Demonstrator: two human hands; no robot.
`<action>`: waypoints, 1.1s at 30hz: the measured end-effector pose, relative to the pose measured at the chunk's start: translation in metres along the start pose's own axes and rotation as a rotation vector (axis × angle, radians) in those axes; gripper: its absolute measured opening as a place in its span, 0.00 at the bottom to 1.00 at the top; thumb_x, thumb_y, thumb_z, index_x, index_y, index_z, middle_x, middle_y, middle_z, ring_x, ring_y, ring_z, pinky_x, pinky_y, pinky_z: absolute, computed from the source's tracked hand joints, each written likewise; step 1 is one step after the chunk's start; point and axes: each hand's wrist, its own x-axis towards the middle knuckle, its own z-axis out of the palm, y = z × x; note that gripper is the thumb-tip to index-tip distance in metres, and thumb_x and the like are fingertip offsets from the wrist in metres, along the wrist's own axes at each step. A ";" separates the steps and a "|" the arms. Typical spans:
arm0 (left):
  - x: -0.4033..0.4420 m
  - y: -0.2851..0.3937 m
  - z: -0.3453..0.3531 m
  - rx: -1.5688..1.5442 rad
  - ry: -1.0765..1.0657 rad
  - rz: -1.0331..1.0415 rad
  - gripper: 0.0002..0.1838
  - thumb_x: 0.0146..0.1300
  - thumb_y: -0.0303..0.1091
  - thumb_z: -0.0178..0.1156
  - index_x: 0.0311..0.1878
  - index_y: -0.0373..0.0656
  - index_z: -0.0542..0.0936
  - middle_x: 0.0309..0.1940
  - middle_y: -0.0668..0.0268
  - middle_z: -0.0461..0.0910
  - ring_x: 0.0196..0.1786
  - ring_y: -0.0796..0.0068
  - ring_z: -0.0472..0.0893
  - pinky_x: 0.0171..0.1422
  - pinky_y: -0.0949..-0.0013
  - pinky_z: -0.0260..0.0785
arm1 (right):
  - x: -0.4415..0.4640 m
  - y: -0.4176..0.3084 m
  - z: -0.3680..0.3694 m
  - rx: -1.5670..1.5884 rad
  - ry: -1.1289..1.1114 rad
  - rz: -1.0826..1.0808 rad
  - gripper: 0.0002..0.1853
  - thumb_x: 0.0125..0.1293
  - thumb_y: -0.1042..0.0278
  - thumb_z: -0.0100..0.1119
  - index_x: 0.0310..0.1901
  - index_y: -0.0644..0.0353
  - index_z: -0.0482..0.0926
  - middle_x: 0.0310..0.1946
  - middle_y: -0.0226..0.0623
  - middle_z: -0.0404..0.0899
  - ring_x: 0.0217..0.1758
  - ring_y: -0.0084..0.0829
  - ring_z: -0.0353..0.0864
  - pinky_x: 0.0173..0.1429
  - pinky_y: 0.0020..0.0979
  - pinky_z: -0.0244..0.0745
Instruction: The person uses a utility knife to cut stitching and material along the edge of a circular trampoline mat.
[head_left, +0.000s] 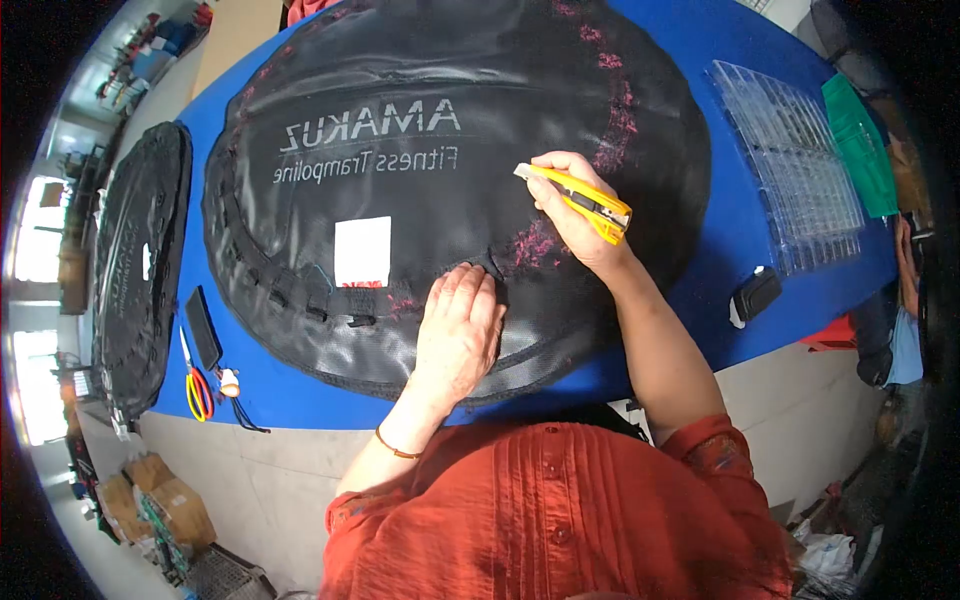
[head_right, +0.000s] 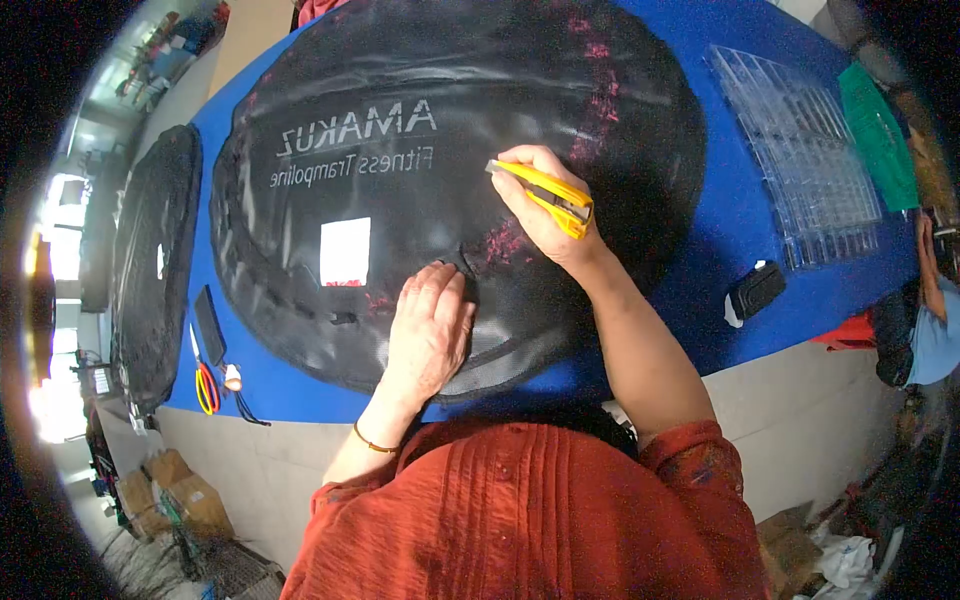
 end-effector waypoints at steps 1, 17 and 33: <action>-0.001 0.000 -0.001 -0.013 -0.020 0.005 0.25 0.63 0.30 0.66 0.60 0.29 0.74 0.59 0.47 0.74 0.66 0.45 0.73 0.72 0.48 0.66 | 0.001 0.000 0.000 -0.014 0.005 -0.011 0.11 0.70 0.71 0.66 0.50 0.61 0.79 0.39 0.36 0.86 0.42 0.22 0.85 0.48 0.26 0.80; 0.027 -0.020 -0.033 0.018 -0.329 0.251 0.30 0.61 0.46 0.69 0.58 0.30 0.76 0.57 0.47 0.76 0.63 0.49 0.74 0.67 0.54 0.68 | 0.006 -0.006 -0.007 -0.001 -0.058 0.040 0.14 0.70 0.66 0.66 0.53 0.59 0.78 0.45 0.31 0.84 0.48 0.21 0.81 0.55 0.27 0.78; 0.022 -0.039 -0.021 -0.158 -0.122 0.325 0.15 0.61 0.36 0.68 0.46 0.37 0.79 0.47 0.54 0.77 0.54 0.52 0.76 0.57 0.55 0.69 | 0.001 -0.021 0.000 -0.085 -0.011 0.040 0.14 0.69 0.63 0.64 0.52 0.59 0.78 0.41 0.30 0.83 0.43 0.19 0.81 0.51 0.26 0.77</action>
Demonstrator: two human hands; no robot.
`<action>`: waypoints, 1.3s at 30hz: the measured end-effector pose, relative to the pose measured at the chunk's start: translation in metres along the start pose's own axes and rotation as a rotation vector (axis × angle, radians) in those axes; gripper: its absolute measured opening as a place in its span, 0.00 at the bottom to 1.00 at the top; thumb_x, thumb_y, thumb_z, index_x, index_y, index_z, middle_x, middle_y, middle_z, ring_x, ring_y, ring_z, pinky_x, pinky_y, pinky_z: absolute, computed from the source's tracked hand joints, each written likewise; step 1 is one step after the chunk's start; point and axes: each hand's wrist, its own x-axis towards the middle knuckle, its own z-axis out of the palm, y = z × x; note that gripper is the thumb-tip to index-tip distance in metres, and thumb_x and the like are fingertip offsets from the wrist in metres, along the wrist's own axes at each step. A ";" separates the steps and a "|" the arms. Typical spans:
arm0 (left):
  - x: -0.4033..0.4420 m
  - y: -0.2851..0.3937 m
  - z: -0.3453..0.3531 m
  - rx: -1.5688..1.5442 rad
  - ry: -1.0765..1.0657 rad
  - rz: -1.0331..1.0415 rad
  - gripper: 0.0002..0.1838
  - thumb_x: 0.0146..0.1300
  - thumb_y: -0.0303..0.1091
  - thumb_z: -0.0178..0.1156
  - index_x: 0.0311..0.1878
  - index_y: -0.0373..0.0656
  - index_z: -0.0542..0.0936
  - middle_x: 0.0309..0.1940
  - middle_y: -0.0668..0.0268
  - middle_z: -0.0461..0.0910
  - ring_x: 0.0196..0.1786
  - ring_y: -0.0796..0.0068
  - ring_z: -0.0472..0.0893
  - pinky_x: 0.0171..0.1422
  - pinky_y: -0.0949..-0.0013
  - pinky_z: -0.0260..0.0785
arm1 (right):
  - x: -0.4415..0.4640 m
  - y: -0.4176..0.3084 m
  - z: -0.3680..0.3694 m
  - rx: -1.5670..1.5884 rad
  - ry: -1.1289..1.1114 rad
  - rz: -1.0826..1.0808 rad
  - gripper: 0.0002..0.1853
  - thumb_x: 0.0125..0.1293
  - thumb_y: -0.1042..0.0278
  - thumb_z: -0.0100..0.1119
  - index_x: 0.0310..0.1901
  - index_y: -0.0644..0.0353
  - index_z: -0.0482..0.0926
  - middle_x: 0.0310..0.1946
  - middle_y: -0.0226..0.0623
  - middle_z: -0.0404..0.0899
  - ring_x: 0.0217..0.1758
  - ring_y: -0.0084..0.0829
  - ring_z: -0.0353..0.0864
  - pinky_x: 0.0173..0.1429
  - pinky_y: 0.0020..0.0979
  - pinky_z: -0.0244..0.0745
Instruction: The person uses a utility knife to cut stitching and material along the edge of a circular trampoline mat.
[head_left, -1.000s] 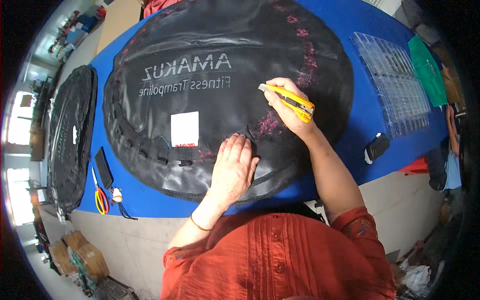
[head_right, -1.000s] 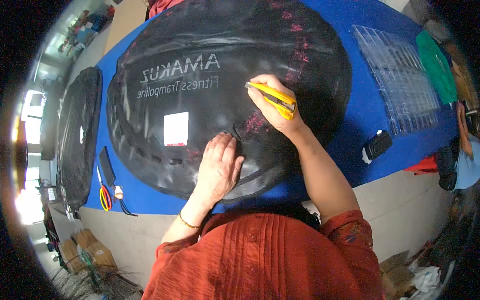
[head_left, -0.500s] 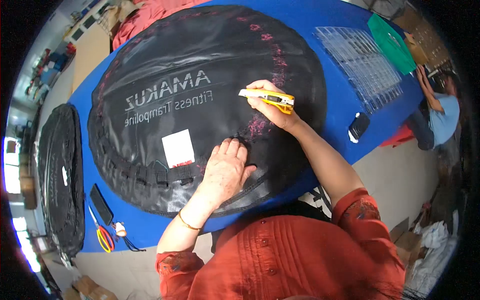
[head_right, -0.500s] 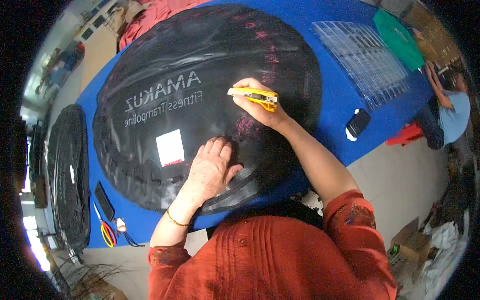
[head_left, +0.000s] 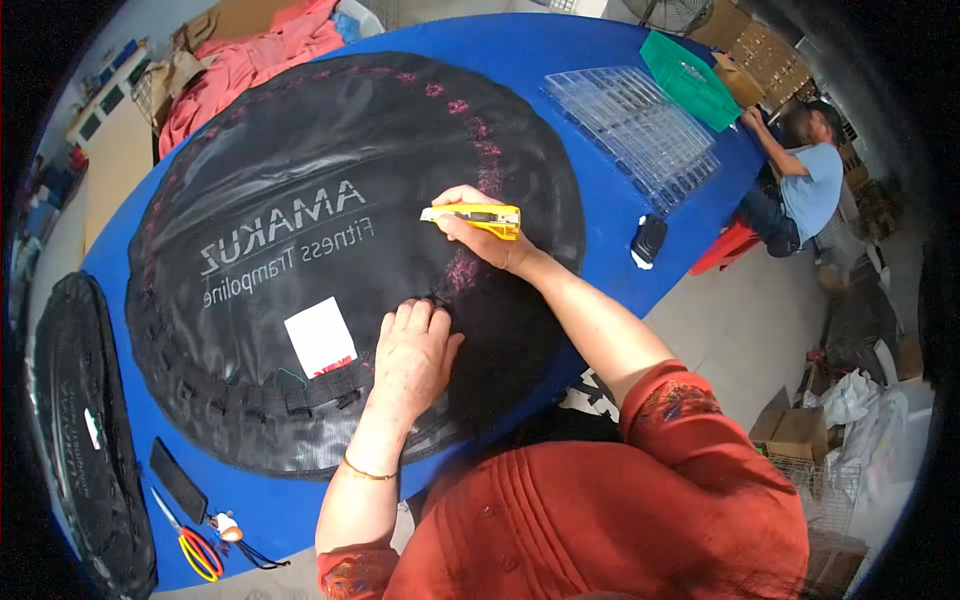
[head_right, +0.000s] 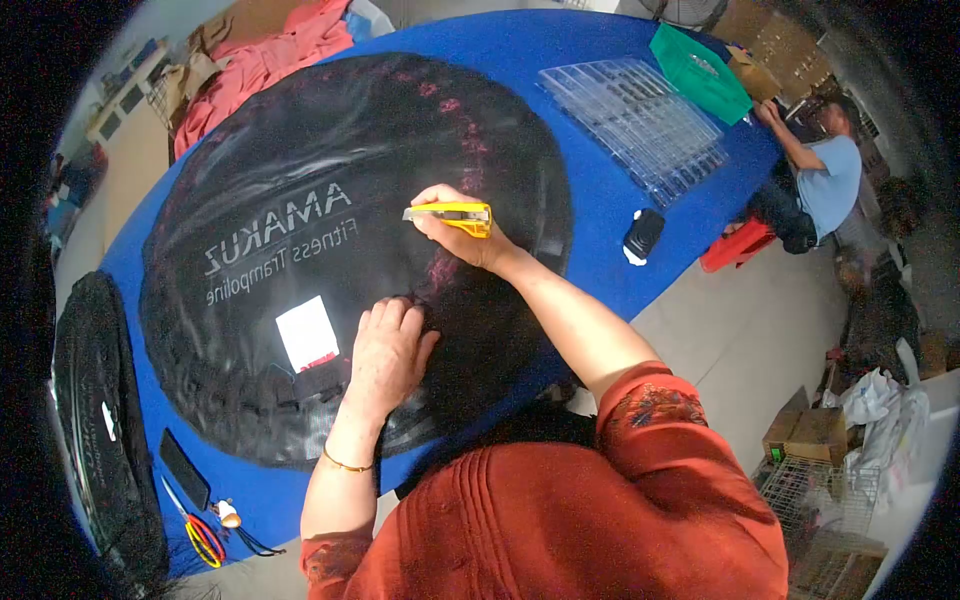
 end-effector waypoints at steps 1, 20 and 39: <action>0.000 0.000 0.000 -0.004 -0.014 -0.010 0.15 0.61 0.36 0.68 0.46 0.38 0.79 0.47 0.54 0.77 0.54 0.52 0.76 0.57 0.55 0.68 | 0.001 0.001 0.001 0.015 -0.001 0.005 0.13 0.70 0.63 0.63 0.51 0.59 0.78 0.40 0.29 0.83 0.41 0.18 0.80 0.48 0.25 0.77; 0.011 0.005 0.016 0.120 -0.001 -0.075 0.19 0.62 0.36 0.67 0.52 0.36 0.79 0.53 0.51 0.76 0.56 0.49 0.74 0.61 0.54 0.67 | 0.018 0.019 -0.004 -0.106 -0.005 -0.226 0.15 0.64 0.67 0.71 0.50 0.56 0.80 0.44 0.34 0.86 0.48 0.24 0.84 0.54 0.29 0.79; 0.011 0.007 0.015 0.123 -0.034 -0.087 0.19 0.66 0.37 0.64 0.54 0.34 0.78 0.53 0.51 0.76 0.57 0.49 0.74 0.63 0.52 0.66 | 0.015 0.012 -0.010 -0.099 -0.003 -0.383 0.14 0.63 0.64 0.72 0.50 0.54 0.86 0.47 0.36 0.87 0.51 0.36 0.84 0.59 0.36 0.78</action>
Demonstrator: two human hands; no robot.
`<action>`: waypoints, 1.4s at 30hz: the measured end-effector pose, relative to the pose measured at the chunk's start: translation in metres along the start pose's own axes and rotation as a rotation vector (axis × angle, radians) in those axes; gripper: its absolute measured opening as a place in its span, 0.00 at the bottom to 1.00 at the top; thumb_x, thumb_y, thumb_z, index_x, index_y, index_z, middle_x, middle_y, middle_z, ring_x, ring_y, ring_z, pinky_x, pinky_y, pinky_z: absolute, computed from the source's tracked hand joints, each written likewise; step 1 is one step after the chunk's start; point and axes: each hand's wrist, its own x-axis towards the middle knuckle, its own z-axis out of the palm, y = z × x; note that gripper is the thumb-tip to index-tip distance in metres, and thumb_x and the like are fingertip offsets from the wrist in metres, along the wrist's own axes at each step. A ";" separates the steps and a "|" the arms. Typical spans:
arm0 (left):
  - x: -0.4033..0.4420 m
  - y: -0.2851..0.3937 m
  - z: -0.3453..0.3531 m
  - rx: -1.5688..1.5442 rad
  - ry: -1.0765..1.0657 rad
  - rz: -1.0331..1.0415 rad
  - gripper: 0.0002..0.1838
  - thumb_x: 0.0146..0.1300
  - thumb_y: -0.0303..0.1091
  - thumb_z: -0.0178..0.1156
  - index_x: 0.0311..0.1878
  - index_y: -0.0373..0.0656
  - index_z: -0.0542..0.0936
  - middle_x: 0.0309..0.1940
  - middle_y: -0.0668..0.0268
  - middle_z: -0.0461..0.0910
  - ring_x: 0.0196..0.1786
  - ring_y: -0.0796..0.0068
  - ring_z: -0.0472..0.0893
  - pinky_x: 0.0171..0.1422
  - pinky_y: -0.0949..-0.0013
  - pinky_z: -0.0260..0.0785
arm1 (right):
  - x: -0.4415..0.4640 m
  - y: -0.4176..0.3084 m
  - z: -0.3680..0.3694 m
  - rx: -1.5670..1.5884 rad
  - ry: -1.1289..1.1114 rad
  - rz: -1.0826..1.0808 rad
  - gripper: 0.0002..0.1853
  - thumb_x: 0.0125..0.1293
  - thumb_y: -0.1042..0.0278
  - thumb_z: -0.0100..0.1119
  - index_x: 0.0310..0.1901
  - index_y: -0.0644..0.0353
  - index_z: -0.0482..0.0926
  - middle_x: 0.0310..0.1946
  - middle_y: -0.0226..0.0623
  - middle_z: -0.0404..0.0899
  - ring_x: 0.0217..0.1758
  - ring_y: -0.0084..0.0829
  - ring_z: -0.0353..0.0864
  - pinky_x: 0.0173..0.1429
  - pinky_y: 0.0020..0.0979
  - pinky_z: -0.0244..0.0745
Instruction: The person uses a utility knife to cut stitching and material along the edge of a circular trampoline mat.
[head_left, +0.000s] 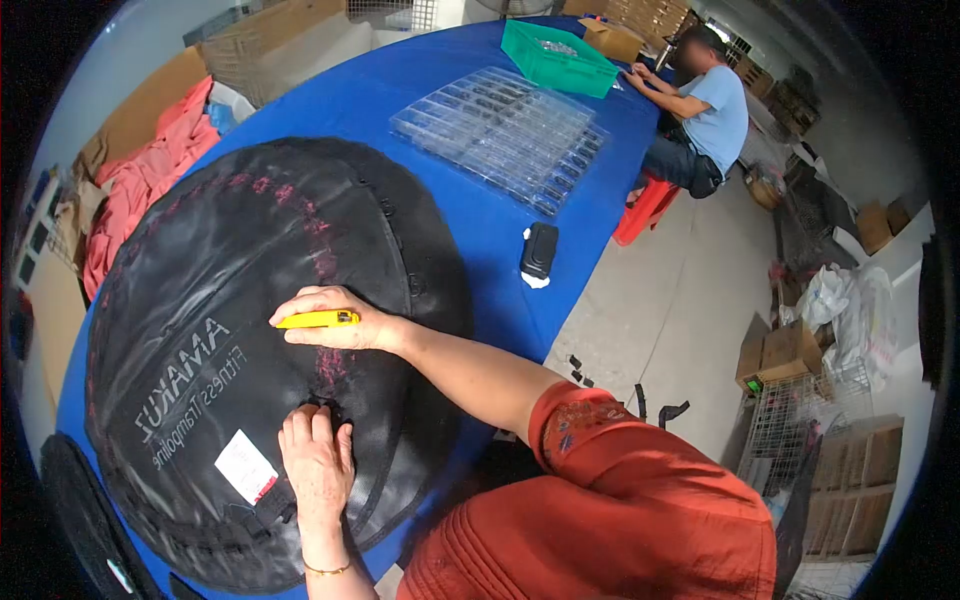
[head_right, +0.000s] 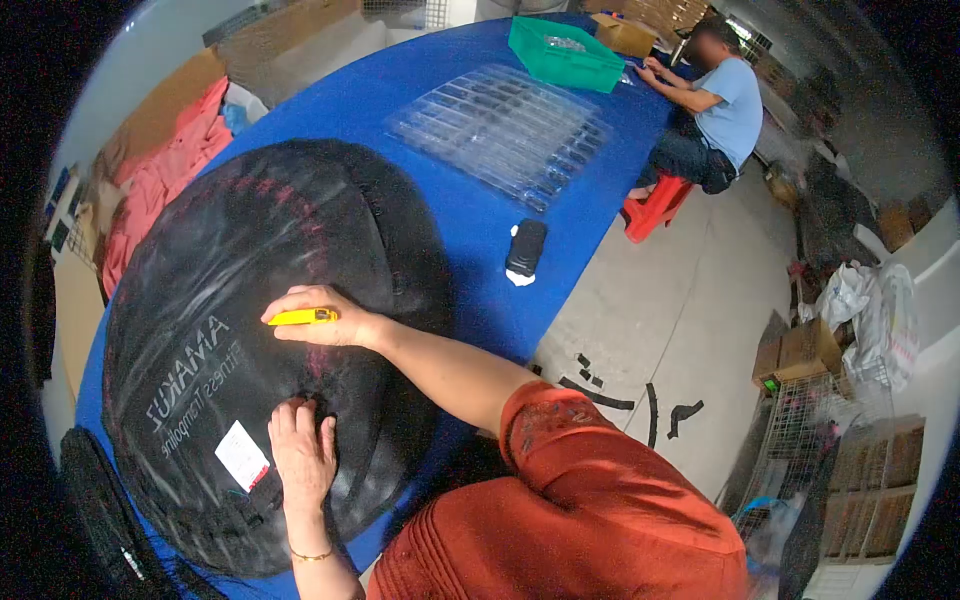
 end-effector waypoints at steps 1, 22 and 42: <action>0.000 0.000 0.000 -0.001 0.000 0.004 0.19 0.66 0.37 0.64 0.54 0.34 0.78 0.53 0.51 0.76 0.57 0.49 0.74 0.63 0.52 0.66 | 0.000 -0.001 0.000 -0.012 0.003 -0.004 0.14 0.63 0.64 0.72 0.49 0.54 0.86 0.47 0.36 0.87 0.51 0.36 0.84 0.58 0.36 0.78; 0.003 0.001 -0.004 -0.023 0.041 -0.002 0.15 0.64 0.31 0.65 0.52 0.36 0.79 0.51 0.53 0.76 0.55 0.50 0.75 0.61 0.53 0.68 | 0.002 0.009 0.006 -0.118 0.011 -0.017 0.10 0.64 0.64 0.69 0.47 0.52 0.86 0.46 0.31 0.87 0.52 0.33 0.84 0.61 0.34 0.77; 0.004 -0.021 0.001 -0.097 0.102 0.014 0.09 0.60 0.30 0.67 0.42 0.41 0.80 0.43 0.58 0.78 0.51 0.56 0.77 0.55 0.58 0.70 | 0.004 0.025 0.003 -0.064 -0.129 0.118 0.13 0.70 0.66 0.64 0.54 0.57 0.84 0.53 0.34 0.84 0.59 0.29 0.81 0.67 0.31 0.73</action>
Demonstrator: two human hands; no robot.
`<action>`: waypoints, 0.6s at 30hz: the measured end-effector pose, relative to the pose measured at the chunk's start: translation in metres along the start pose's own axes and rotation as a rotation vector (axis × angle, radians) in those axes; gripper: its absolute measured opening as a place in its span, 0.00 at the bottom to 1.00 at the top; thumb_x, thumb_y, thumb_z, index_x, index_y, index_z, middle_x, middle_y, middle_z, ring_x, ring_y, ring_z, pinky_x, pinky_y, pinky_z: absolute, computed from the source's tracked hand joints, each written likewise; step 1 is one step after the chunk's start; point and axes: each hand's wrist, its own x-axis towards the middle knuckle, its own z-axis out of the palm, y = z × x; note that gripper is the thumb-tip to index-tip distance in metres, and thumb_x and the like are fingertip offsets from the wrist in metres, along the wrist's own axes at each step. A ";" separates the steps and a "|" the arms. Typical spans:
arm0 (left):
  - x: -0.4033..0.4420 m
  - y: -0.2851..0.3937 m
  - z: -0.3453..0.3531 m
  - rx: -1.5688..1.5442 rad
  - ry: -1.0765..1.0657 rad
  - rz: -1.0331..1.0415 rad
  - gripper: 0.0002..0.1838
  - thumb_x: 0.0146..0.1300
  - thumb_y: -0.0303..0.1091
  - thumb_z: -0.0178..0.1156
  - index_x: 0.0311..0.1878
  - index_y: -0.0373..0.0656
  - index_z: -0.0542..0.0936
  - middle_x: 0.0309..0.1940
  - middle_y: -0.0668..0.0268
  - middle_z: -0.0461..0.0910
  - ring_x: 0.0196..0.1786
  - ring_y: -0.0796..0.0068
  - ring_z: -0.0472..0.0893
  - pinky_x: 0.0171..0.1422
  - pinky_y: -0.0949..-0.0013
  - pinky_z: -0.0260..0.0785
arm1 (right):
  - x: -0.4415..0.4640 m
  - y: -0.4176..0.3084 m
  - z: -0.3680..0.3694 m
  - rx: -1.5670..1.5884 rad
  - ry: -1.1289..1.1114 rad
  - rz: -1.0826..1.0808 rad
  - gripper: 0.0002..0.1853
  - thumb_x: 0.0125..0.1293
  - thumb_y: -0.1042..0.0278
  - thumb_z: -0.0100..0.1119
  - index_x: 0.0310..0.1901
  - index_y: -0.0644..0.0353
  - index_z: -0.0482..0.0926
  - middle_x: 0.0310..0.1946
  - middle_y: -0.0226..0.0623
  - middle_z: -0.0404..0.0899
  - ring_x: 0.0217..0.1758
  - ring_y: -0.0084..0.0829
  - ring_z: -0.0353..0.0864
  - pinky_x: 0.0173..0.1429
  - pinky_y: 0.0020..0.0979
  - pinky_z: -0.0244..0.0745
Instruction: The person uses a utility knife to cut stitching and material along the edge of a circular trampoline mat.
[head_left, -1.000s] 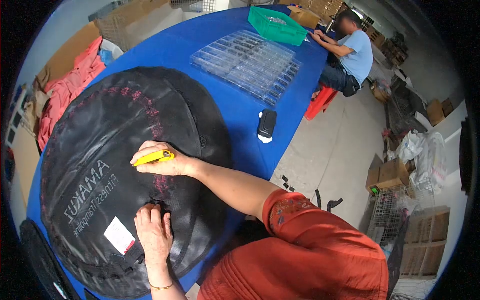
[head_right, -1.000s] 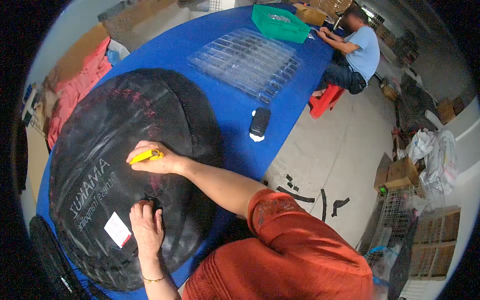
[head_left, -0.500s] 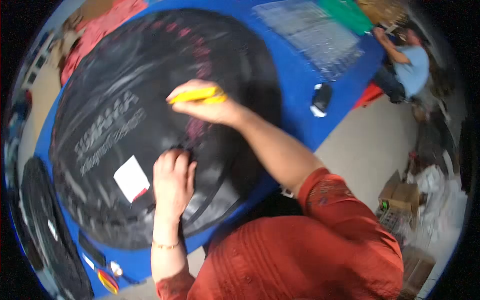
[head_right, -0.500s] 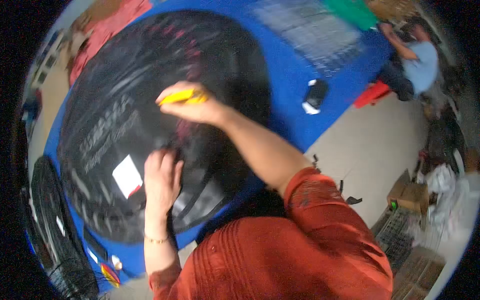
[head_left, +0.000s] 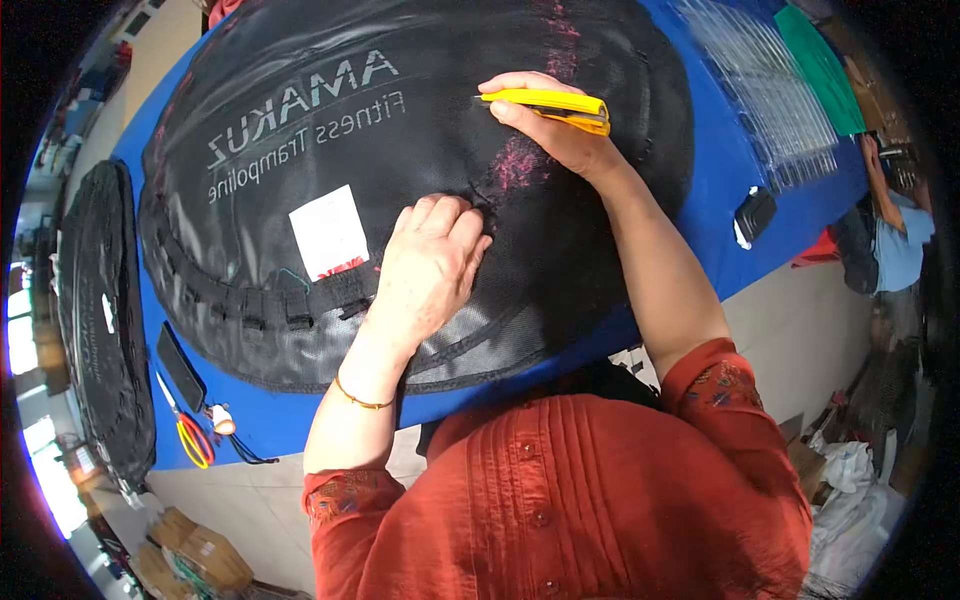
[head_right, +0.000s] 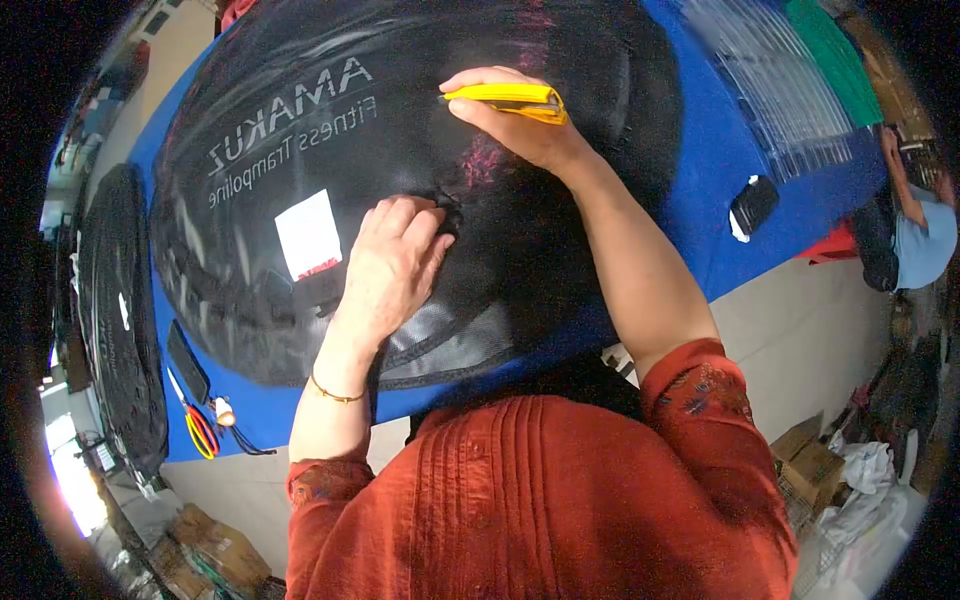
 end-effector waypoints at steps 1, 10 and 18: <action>0.000 -0.001 0.001 0.002 -0.002 0.005 0.09 0.60 0.31 0.67 0.42 0.41 0.80 0.43 0.58 0.78 0.51 0.56 0.77 0.55 0.58 0.70 | 0.000 0.001 0.000 0.021 0.003 0.009 0.13 0.70 0.66 0.64 0.54 0.57 0.84 0.53 0.34 0.84 0.59 0.29 0.81 0.67 0.31 0.73; 0.000 -0.001 0.001 0.020 -0.016 -0.002 0.09 0.60 0.31 0.66 0.41 0.41 0.79 0.43 0.57 0.77 0.50 0.55 0.77 0.56 0.58 0.70 | 0.000 -0.001 0.003 0.015 0.045 -0.012 0.13 0.68 0.60 0.64 0.50 0.56 0.85 0.50 0.36 0.86 0.55 0.33 0.83 0.64 0.33 0.76; 0.000 -0.001 -0.001 0.029 -0.060 -0.035 0.11 0.61 0.32 0.67 0.43 0.39 0.78 0.44 0.56 0.78 0.50 0.54 0.77 0.56 0.56 0.70 | 0.001 -0.001 0.002 -0.014 0.047 -0.053 0.14 0.69 0.61 0.64 0.51 0.56 0.84 0.49 0.37 0.86 0.54 0.33 0.84 0.63 0.32 0.77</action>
